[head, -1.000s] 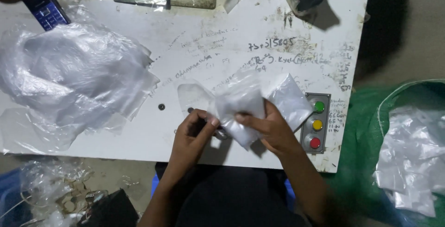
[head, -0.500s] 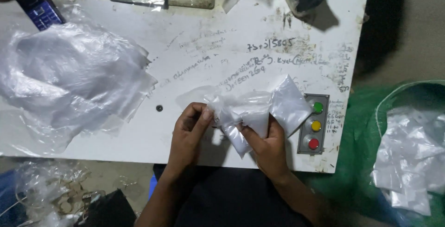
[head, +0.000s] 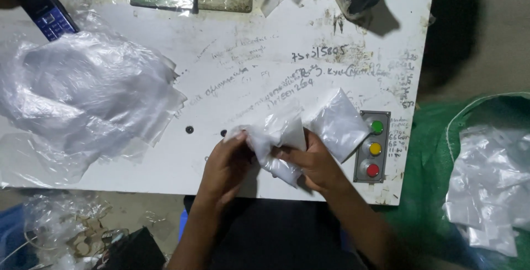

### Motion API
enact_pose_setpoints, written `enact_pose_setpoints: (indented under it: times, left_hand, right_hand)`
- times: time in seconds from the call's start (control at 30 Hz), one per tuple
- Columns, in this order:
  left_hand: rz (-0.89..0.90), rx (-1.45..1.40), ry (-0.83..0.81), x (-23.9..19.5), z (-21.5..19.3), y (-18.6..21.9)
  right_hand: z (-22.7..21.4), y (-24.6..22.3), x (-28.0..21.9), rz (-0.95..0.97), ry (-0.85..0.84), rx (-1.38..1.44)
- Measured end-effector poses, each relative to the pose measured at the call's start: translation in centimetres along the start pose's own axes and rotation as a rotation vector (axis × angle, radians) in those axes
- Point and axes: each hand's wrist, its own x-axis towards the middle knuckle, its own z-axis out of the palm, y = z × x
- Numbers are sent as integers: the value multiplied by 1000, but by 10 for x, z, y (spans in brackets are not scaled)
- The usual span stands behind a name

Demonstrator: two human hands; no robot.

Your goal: The person is manually folding plastic bags and placing them into a collection bin at a workstation.

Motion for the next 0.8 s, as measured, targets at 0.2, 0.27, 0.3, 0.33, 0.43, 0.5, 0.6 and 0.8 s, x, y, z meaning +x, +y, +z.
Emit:
enact_pose_setpoints:
  times: [0.2, 0.27, 0.3, 0.33, 0.43, 0.5, 0.6, 0.8]
  left_hand:
    - [247, 309, 195, 4, -11, -3]
    - [322, 400, 205, 0, 7, -3]
    - [403, 489, 207, 0, 18, -4]
    - [394, 492, 185, 2, 14, -11]
    - [588, 534, 212, 1, 8, -28]
    - [1099, 1168, 141, -3, 8, -32]
    - [1120, 1476, 214, 3, 18, -16]
    - [1360, 2566, 805, 9, -33, -49]
  right_hand:
    - [13, -4, -30, -324, 266, -494]
    - [21, 2, -36, -306, 233, -431]
    - [23, 3, -38, -298, 201, -370]
    - [29, 0, -37, -307, 223, -366]
    - [35, 9, -34, -730, -46, -1140]
    - [24, 37, -25, -633, -11, -2120]
    - [33, -29, -34, -473, -286, -1527]
    - [25, -28, -18, -212, 59, -612]
